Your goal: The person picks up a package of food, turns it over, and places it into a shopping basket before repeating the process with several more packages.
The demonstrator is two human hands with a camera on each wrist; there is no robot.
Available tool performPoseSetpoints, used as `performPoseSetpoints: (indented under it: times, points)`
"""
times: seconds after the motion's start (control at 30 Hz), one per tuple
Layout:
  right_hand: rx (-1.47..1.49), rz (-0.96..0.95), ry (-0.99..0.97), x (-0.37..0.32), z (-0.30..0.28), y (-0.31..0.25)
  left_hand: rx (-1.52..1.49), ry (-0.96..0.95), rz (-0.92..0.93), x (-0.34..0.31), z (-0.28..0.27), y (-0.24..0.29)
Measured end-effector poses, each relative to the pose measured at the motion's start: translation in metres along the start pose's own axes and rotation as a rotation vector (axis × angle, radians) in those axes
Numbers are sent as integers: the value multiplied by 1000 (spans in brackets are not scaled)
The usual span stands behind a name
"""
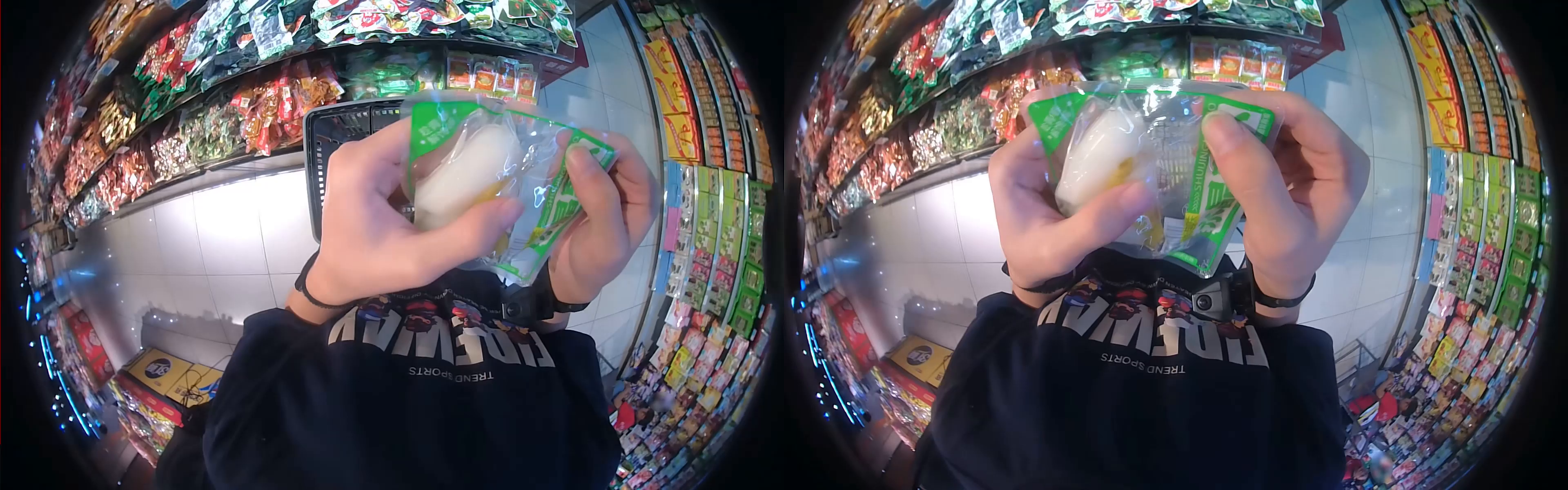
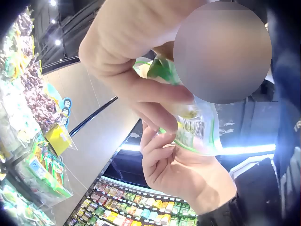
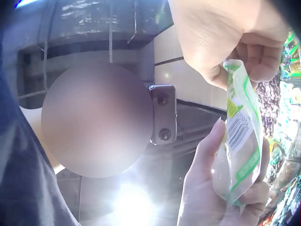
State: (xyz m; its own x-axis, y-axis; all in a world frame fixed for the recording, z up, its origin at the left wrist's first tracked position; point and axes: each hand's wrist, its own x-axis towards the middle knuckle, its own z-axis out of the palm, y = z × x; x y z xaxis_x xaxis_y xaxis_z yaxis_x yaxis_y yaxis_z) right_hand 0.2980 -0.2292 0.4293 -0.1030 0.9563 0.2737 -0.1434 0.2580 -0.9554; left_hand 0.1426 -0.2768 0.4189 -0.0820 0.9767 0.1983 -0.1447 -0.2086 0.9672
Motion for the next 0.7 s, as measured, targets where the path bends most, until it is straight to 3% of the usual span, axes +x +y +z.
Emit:
performPoseSetpoints:
  times: [0.03, 0.13, 0.53, 0.63, 0.7]
  points:
    - [4, 0, 11, 0, 0, -1, 41, 7, 96, 0, 0, -1]
    - [50, 32, -18, 1, -3, -1, -19, 14, 129, 0, 2, -3]
    - [126, 36, -28, -1, -4, 1, -3, -30, 81, 1, 1, -5]
    - [131, 68, -91, 0, -4, 5, -197, 88, 21, 2, 6, -6]
    - [155, 73, -252, -4, -2, 7, -181, 120, 71, 3, 4, -11]
